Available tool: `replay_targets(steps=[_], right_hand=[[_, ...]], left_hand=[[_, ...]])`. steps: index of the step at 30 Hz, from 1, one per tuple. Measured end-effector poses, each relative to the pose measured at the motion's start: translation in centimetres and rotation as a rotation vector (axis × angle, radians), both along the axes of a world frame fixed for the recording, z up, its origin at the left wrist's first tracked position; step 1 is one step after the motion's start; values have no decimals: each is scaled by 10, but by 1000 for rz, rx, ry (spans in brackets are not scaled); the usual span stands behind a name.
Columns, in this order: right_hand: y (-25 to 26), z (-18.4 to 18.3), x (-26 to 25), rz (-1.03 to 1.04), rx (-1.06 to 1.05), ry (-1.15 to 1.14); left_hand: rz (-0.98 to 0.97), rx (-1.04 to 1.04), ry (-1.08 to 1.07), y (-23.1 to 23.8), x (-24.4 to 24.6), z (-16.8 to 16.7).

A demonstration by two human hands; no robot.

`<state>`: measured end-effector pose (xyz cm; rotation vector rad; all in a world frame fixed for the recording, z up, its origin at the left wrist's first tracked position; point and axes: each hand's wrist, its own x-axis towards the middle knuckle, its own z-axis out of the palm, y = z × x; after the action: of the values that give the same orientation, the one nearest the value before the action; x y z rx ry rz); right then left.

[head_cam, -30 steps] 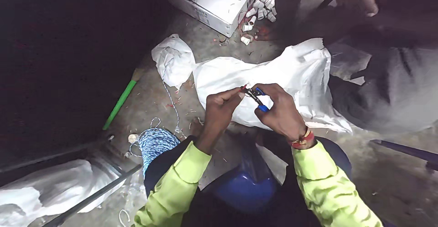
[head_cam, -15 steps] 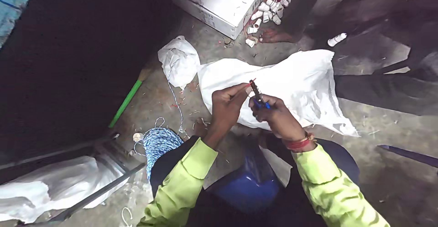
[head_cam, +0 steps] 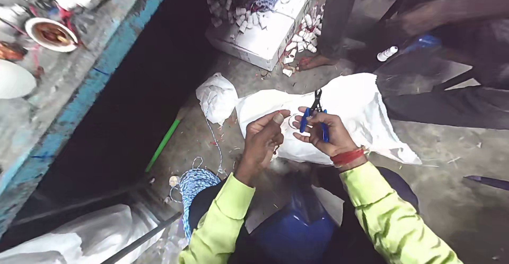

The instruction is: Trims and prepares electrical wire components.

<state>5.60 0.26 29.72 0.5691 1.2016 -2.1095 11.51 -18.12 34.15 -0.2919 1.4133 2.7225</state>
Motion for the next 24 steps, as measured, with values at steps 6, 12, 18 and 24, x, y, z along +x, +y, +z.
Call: replay_targets(steps=[6,12,18,24], right_hand=[[11,-3,-2,-44,-40,-18],[48,-1,27,-295,19,-220],[67,6,52,-452,-158,-394],[76,21,37,-371,-294,-319]], left_hand=[[-141,86,130,20,-17,12],[-238,-216,167,63,-49,35],[-287,-312,48,126,-86,72],[-295,-372,24,157,-101,76]])
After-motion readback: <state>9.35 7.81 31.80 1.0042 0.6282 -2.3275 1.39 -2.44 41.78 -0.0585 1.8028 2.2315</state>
